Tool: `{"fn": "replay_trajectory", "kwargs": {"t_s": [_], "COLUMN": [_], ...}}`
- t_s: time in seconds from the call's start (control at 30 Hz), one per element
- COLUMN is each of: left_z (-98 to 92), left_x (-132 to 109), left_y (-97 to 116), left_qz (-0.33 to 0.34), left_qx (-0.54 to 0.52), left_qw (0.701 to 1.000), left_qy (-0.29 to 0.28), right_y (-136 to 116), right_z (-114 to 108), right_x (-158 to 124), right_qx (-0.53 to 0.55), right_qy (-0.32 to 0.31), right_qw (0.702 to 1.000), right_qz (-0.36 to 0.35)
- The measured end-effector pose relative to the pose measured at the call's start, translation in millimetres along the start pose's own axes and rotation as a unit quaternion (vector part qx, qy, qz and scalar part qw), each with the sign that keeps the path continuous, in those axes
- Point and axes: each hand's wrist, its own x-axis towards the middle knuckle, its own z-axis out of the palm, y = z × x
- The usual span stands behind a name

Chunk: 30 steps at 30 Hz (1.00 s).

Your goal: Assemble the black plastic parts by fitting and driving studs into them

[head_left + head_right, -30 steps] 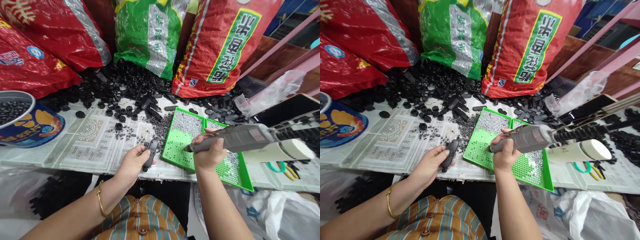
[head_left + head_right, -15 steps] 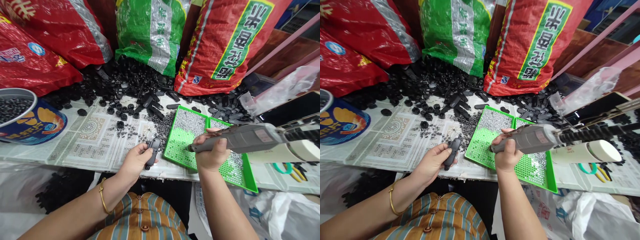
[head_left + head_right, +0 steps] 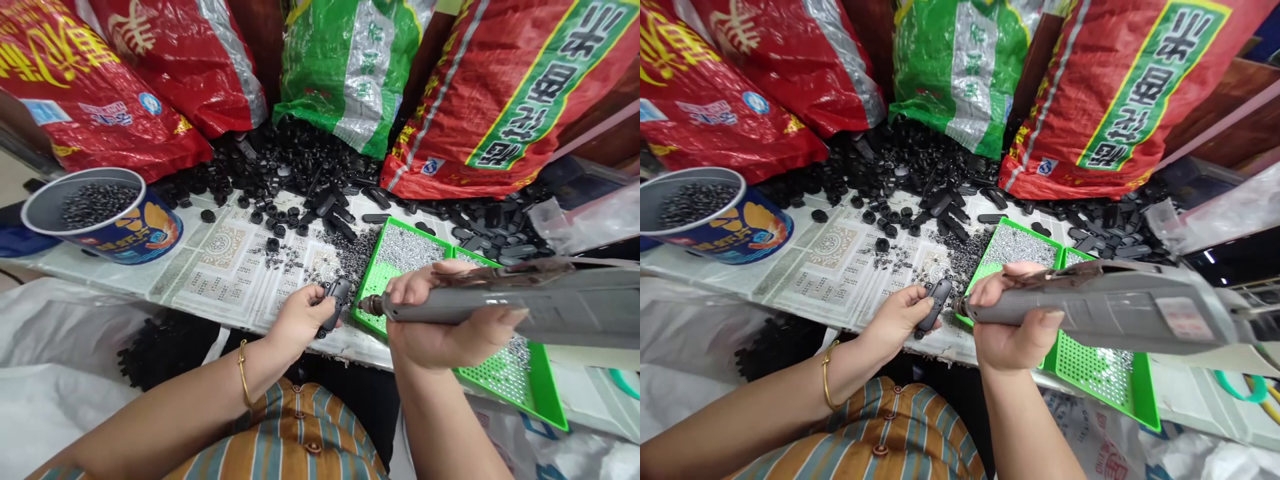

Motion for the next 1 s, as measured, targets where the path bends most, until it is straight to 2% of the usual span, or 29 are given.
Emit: {"fn": "replay_trajectory", "kwargs": {"t_s": [0.37, 0.7, 1.0], "left_z": [1.7, 4.8, 7.0], "left_x": [1.1, 0.1, 0.5], "left_y": [0.2, -6.3, -4.8], "left_qz": [0.007, 0.039, 0.018], "left_qx": [0.015, 0.014, 0.020], "left_qw": [1.000, 0.998, 0.999], "left_qy": [0.007, 0.037, 0.040], "right_y": [15.8, 19.6, 24.8], "right_z": [2.7, 5.7, 5.5], "right_x": [-4.6, -10.6, -21.0], "right_qx": [-0.008, 0.014, 0.008], "right_qy": [-0.025, -0.090, -0.137], "right_qw": [1.000, 0.995, 0.990], "right_qz": [0.012, 0.032, 0.029]}}
